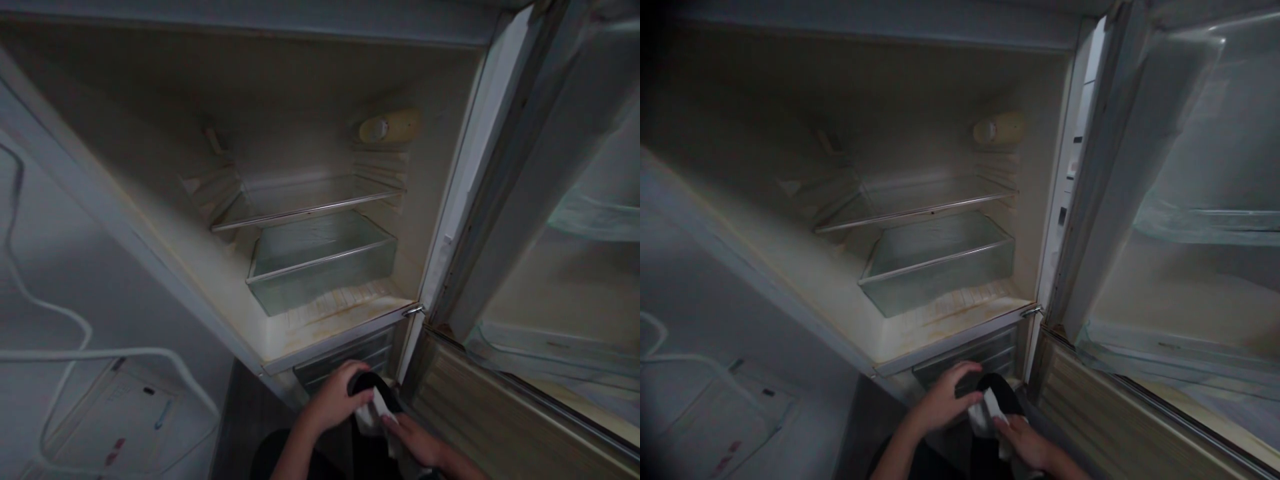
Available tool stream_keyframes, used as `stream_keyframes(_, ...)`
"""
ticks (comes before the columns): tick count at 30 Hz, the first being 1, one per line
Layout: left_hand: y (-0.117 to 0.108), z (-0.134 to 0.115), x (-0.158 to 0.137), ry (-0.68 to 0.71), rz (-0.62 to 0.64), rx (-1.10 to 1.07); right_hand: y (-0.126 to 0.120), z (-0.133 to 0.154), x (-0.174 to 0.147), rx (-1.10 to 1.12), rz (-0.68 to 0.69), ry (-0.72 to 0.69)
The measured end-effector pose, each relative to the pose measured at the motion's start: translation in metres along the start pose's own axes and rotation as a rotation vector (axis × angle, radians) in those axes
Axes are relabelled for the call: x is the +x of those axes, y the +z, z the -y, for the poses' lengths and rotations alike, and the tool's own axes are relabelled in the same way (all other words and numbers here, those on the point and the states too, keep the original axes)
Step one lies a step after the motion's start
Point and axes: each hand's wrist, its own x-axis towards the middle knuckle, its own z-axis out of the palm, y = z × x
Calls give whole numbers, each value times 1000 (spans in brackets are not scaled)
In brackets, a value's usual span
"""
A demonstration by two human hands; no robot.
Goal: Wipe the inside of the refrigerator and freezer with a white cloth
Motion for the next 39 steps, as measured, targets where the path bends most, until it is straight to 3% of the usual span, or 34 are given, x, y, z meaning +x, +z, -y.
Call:
stream_keyframes(2, 10, 3, -9, -38, 129, -46, -4, 29, -3, 161, 20, -51)
stream_keyframes(4, 12, 5, -13, -72, 159, -38, -5, 53, -4, 306, -33, -78)
stream_keyframes(7, 7, 6, -14, -81, 91, -72, -5, 77, -2, 503, -125, -83)
stream_keyframes(9, 3, 8, -13, -94, 7, -136, -6, 85, -3, 574, -113, -94)
stream_keyframes(13, -2, 14, -16, -175, -134, -182, -8, 94, -9, 393, -102, -190)
stream_keyframes(17, -6, 14, -25, -158, -107, -163, 0, 92, -11, 172, -113, -302)
stream_keyframes(20, -8, 9, -30, -117, -103, -92, 12, 83, -6, 101, -121, -302)
stream_keyframes(27, 0, 3, -36, -218, -24, 132, 20, 66, 8, -8, -286, -276)
stream_keyframes(34, 7, -4, -36, -155, 30, 111, 17, 69, -2, 1, -209, -344)
stream_keyframes(39, 10, 7, -36, -169, 172, 33, 23, 68, -2, 35, -239, -321)
